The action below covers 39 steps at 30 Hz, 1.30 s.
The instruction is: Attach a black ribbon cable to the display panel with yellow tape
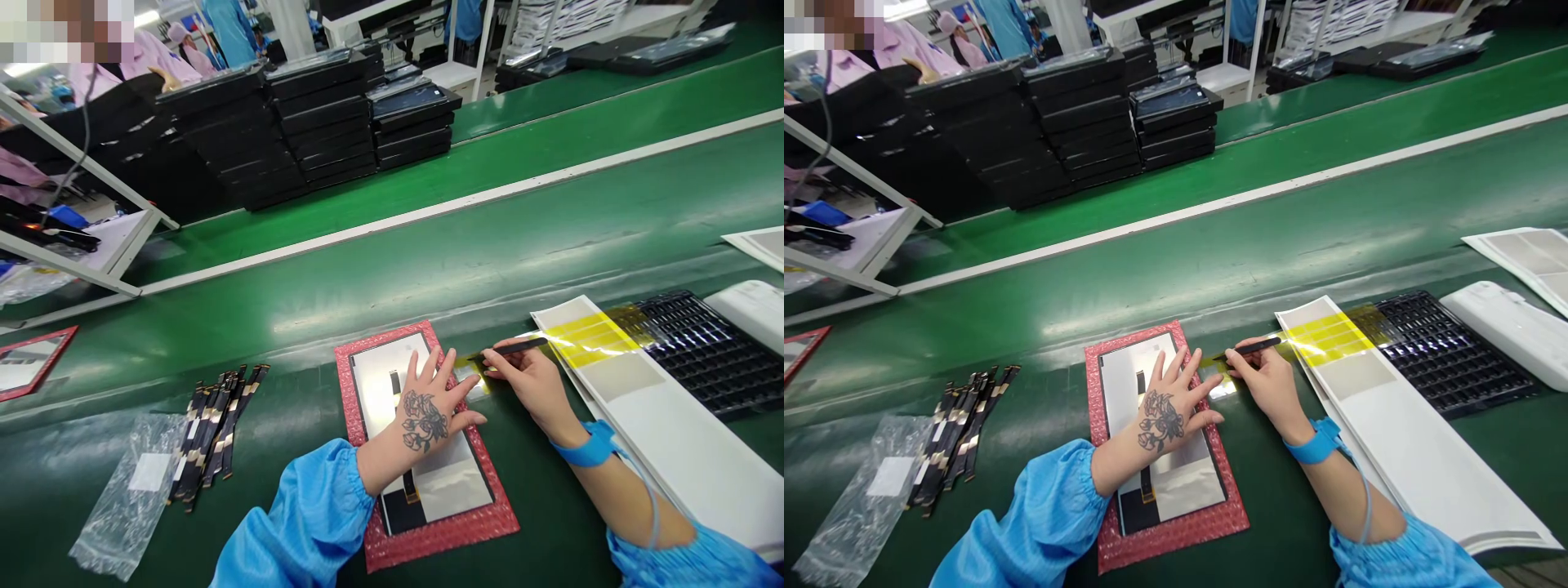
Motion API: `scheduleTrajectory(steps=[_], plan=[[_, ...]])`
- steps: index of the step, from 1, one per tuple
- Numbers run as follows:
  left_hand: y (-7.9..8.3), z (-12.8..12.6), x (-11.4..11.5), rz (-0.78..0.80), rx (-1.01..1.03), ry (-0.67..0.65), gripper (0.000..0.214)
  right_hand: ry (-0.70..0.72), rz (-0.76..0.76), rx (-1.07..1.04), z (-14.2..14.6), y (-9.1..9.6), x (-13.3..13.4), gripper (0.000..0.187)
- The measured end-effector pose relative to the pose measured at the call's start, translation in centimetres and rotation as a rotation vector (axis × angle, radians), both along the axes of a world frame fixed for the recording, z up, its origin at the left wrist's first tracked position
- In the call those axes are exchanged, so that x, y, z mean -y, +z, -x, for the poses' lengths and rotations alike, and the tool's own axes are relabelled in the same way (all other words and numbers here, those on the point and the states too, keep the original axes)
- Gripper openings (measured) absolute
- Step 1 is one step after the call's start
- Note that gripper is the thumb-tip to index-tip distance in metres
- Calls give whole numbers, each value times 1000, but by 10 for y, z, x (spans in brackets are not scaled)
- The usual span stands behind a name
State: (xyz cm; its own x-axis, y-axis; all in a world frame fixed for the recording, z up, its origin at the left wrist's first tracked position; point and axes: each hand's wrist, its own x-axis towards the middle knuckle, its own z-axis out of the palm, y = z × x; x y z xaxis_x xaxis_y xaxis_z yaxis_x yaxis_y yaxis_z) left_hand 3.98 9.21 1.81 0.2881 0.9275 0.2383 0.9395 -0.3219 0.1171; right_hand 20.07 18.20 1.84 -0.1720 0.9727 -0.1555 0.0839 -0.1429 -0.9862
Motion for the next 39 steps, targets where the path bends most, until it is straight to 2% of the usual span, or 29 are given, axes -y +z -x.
scheduleTrajectory(steps=[5, 12, 19, 24, 27, 29, 31, 34, 36, 39], plan=[[-2, 0, 0, 1, 1, 2, 58, 32, 15, -16, 0, 0, 0, 58], [-12, 0, -1, -102, 15, -1, 59, -5, 121, -100, 4, 4, -3, 59], [-14, 1, -1, -68, 25, 10, 57, -14, 272, -283, 0, 26, 3, 55], [-12, -2, -3, -9, 62, 3, 60, -92, 247, -315, -9, 42, 23, 54], [-5, 1, -4, 32, 92, -13, 67, -164, 275, -311, -18, 43, 45, 58], [2, 9, 1, 33, 117, -31, 65, -220, 304, -303, -24, 42, 64, 62], [9, 21, 16, -5, 157, -40, 53, -251, 335, -271, -27, 39, 86, 65], [15, 42, 59, -86, 278, -23, 37, -206, 375, -207, -24, 34, 119, 64], [14, 49, 95, -76, 361, 4, 32, -134, 400, -192, -15, 29, 135, 61], [5, 45, 142, -33, 407, 101, 35, -52, 442, -203, 1, 24, 150, 60]])
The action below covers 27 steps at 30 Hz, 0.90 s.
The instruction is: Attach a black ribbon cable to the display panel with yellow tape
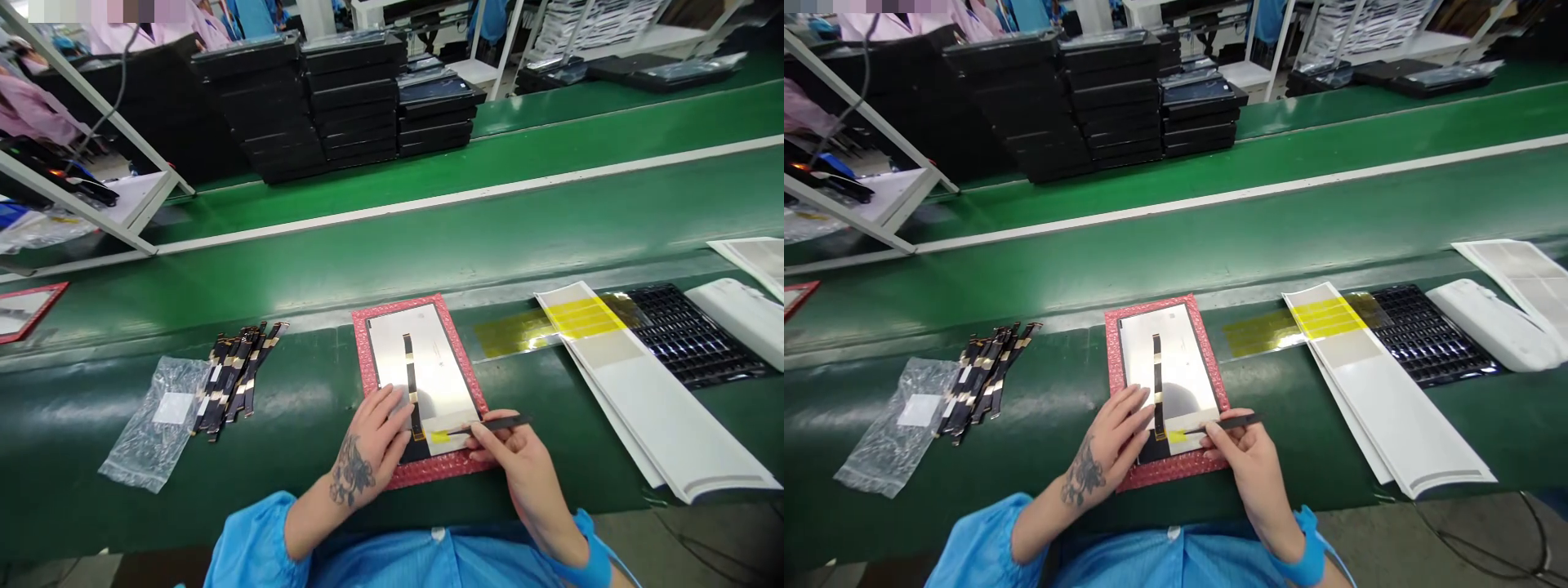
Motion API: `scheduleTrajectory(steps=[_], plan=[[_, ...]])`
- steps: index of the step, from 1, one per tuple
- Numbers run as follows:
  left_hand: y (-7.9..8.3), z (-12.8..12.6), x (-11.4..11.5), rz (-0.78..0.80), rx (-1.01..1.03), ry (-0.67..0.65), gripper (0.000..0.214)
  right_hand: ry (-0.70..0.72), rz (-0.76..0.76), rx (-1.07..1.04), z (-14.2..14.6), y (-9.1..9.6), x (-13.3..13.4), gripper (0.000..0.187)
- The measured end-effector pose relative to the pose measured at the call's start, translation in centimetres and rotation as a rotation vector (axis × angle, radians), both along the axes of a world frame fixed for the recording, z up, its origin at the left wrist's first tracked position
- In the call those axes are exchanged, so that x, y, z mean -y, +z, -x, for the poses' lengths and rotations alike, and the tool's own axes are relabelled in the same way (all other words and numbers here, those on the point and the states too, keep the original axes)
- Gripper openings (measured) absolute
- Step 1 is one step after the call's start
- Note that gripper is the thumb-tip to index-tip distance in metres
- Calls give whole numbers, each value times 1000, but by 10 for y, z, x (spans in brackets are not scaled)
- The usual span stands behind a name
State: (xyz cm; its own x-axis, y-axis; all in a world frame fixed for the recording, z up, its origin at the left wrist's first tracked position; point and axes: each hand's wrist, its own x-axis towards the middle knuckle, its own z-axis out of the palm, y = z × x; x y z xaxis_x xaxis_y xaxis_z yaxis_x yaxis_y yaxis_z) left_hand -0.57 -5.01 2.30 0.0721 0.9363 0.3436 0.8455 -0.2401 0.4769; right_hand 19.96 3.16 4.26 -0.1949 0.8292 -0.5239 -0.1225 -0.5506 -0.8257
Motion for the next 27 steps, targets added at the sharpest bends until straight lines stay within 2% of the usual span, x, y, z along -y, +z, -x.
scheduleTrajectory(steps=[2, 5, 8, 27], plan=[[-8, -10, 19, 23, -19, 64, 38, 27, 11, -6, 9, -2, 5, 60], [-16, -24, 28, 39, -88, 137, 42, 52, 3, 12, 17, -5, 10, 58], [-16, -30, 26, 67, -122, 171, 46, 57, -9, 43, 19, -7, 11, 59], [-11, -28, 26, 68, -111, 157, 46, 92, -29, 66, 21, -6, 12, 56]])
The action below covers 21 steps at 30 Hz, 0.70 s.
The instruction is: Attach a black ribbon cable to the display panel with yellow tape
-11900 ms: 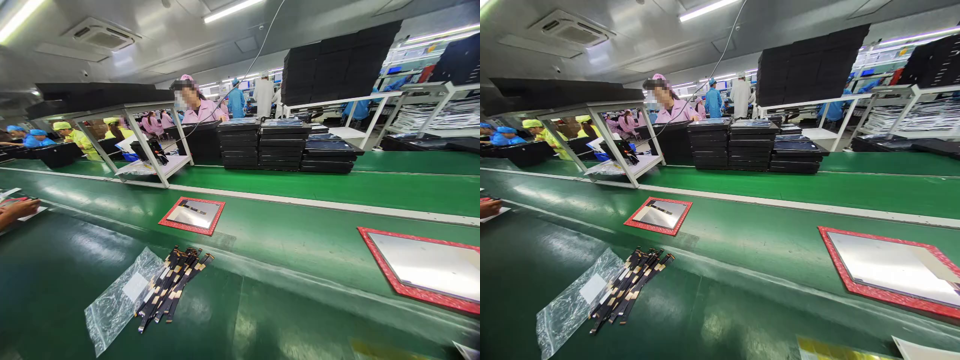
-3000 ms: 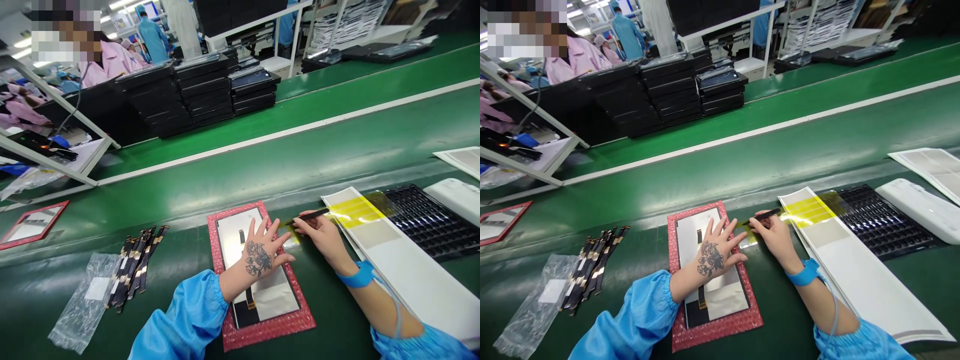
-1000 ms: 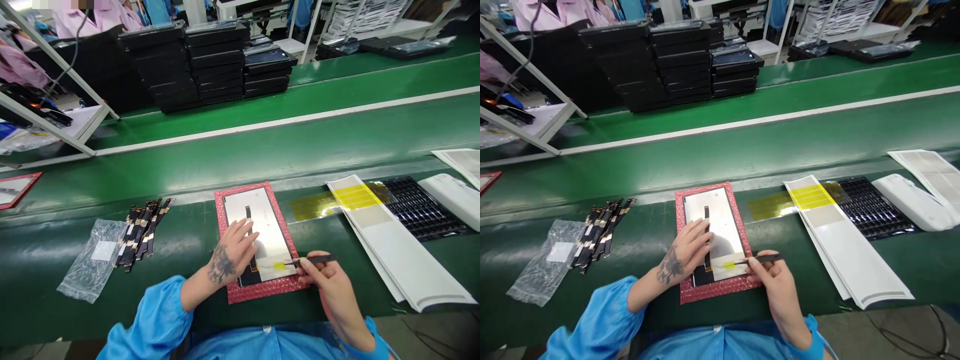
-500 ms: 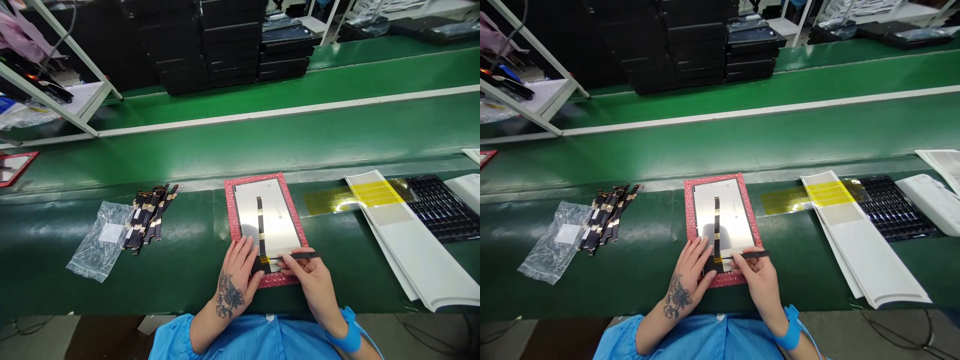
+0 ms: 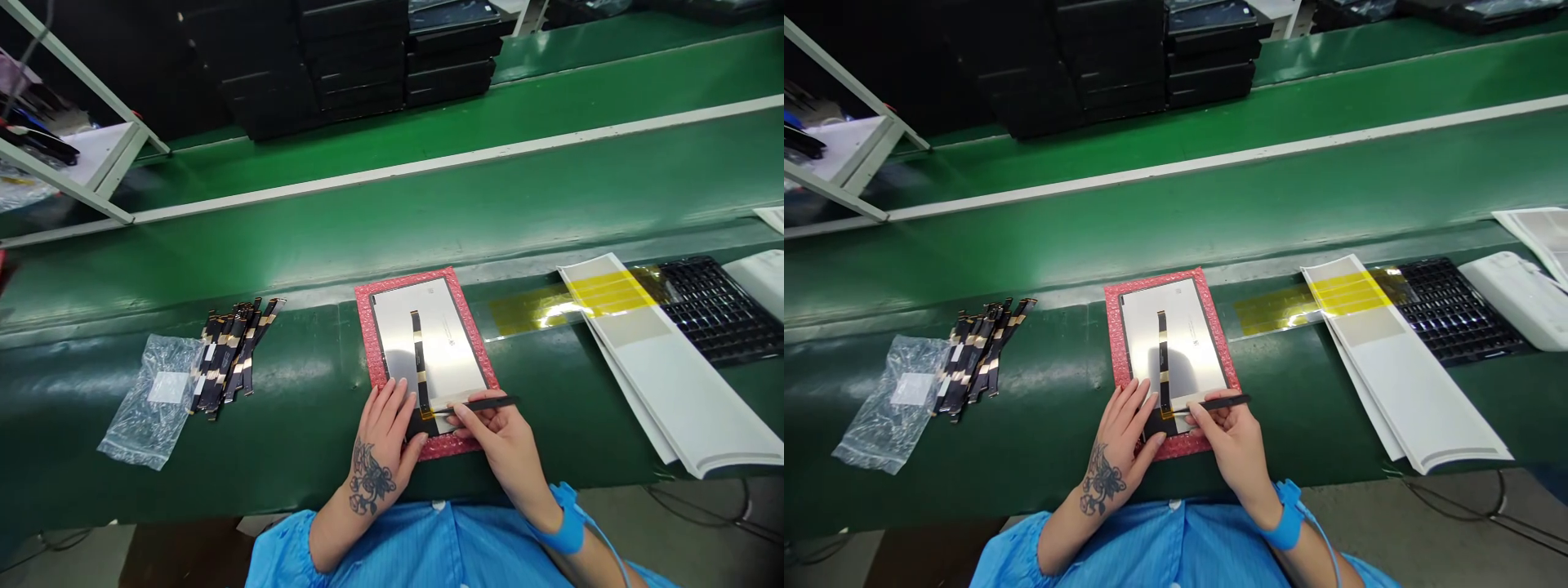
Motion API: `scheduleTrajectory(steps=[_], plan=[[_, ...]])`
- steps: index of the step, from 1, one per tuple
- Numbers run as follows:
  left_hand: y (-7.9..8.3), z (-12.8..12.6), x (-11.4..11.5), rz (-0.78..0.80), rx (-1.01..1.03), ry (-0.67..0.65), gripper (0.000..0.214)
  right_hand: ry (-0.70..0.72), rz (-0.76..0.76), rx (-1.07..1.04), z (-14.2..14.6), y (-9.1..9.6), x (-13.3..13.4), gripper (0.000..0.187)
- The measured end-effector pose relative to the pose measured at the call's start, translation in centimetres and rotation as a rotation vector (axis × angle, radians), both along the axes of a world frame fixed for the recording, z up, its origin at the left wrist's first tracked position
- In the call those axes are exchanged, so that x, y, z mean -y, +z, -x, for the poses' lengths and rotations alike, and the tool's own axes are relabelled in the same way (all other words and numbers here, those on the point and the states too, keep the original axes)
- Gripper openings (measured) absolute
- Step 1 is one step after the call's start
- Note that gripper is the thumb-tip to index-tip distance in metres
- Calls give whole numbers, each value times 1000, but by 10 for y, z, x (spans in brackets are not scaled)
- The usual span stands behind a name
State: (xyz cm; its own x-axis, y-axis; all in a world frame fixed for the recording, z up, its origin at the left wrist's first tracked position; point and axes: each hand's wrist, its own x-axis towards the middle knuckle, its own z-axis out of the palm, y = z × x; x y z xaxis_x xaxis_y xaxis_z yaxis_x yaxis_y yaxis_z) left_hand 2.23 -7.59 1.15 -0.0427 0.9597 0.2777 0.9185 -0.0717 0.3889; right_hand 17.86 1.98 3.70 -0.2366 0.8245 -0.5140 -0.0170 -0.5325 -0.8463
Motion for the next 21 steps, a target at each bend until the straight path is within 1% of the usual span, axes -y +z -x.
scheduleTrajectory(steps=[10, 16, 21], plan=[[0, 2, 1, 31, -13, -6, 46, -9, 20, -4, 1, 0, 1, 58], [0, 3, 2, 6, 44, -2, 49, -5, -17, -5, 0, -4, 4, 54], [2, 5, 3, -20, 27, -13, 47, -16, -34, -10, 1, -6, 6, 52]])
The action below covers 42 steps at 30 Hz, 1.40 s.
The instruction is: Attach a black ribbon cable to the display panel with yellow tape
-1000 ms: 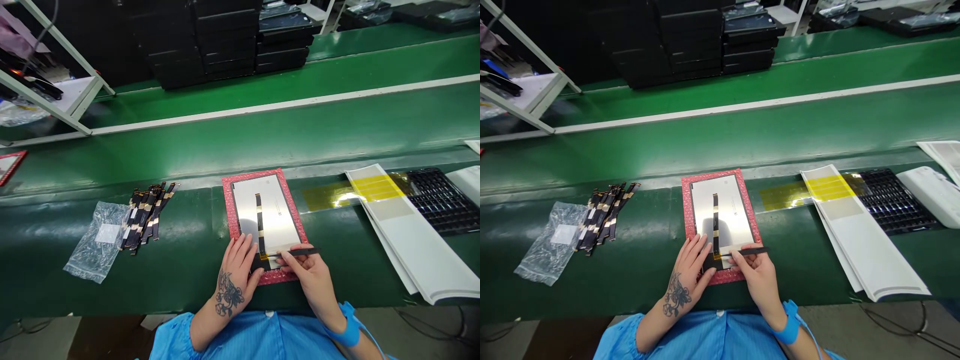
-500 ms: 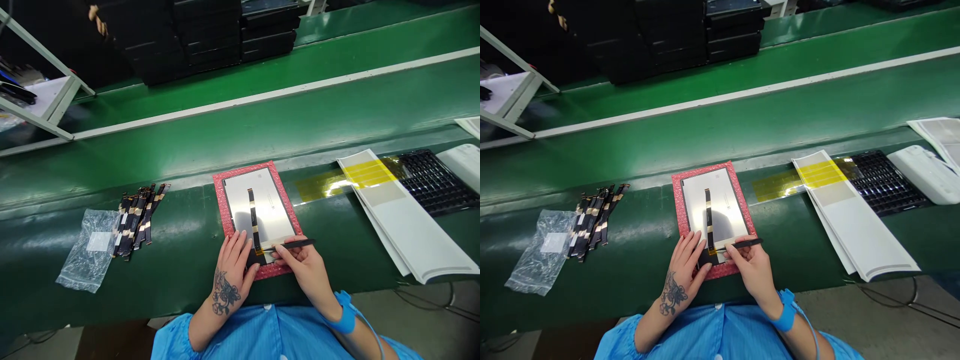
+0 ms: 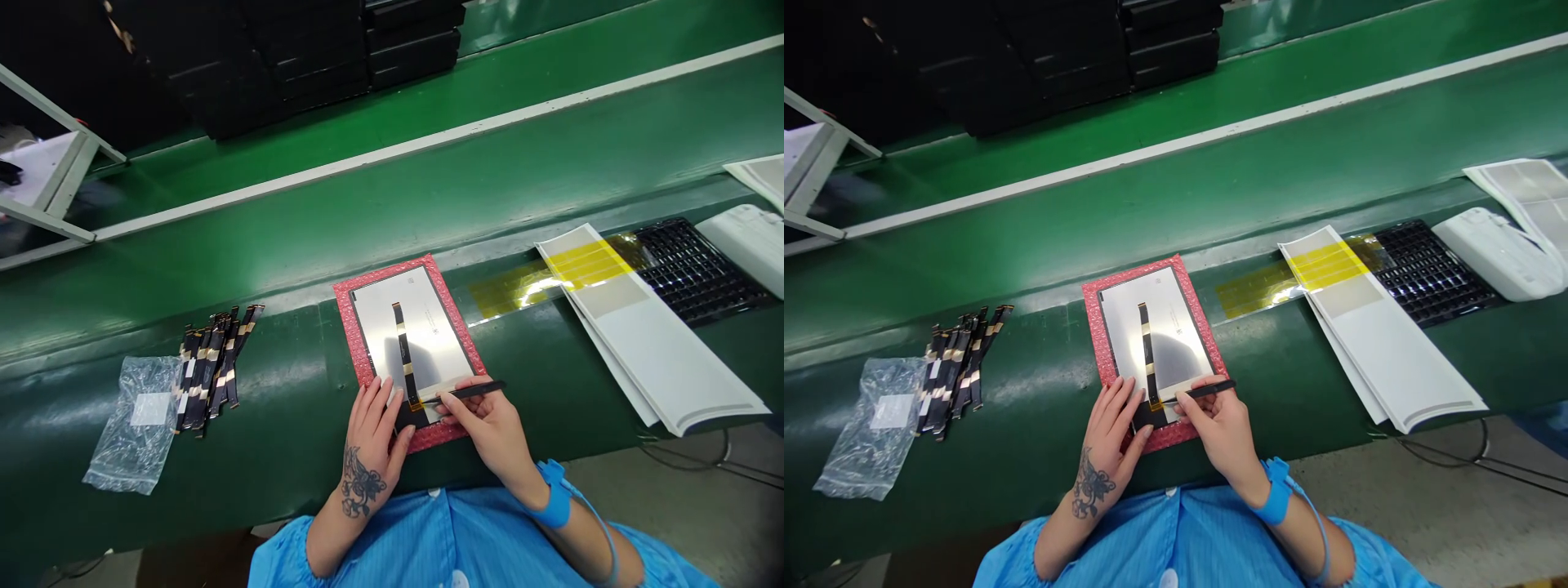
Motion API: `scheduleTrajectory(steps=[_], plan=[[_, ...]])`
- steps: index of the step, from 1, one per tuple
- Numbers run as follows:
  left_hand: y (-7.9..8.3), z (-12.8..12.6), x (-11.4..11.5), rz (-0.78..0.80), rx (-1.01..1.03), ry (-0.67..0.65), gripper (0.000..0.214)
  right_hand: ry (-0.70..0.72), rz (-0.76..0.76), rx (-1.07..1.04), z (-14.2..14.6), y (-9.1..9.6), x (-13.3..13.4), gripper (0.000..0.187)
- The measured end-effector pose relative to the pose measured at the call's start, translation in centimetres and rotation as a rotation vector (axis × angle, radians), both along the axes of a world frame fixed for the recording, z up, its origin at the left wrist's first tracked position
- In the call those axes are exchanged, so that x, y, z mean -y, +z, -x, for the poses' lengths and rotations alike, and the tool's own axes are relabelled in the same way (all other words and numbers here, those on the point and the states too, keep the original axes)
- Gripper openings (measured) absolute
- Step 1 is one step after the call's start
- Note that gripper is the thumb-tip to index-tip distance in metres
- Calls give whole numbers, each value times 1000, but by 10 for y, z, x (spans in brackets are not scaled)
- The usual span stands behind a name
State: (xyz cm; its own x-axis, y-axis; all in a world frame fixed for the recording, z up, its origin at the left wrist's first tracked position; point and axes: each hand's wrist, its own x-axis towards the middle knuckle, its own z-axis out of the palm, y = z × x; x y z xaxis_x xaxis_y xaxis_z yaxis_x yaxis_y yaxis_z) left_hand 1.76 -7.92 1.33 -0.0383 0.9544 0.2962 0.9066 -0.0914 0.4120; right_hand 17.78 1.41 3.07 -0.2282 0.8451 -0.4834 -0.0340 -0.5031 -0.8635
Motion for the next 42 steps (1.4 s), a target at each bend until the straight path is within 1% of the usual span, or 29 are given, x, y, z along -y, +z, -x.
scheduleTrajectory(steps=[8, 12, 18, 20, 23, 32, 42], plan=[[2, -3, 3, -32, -42, -35, 33, 2, -22, 2, 0, -3, 2, 51], [1, -3, 4, -24, -82, -58, 34, 15, -45, 8, -1, -5, 3, 49], [2, -5, 4, -8, -94, -41, 34, 31, -84, 28, -1, -5, 5, 47], [3, -7, 3, -12, -87, -24, 32, 8, -98, 23, -1, -5, 6, 47], [3, -9, 3, -12, -87, -16, 31, -65, -131, 1, -2, -4, 5, 46], [3, -8, 9, 37, -120, -25, 39, -79, -244, -59, -5, -3, 7, 32], [3, -12, 11, 73, -115, 24, 42, -62, -298, -83, -8, -6, 7, 24]])
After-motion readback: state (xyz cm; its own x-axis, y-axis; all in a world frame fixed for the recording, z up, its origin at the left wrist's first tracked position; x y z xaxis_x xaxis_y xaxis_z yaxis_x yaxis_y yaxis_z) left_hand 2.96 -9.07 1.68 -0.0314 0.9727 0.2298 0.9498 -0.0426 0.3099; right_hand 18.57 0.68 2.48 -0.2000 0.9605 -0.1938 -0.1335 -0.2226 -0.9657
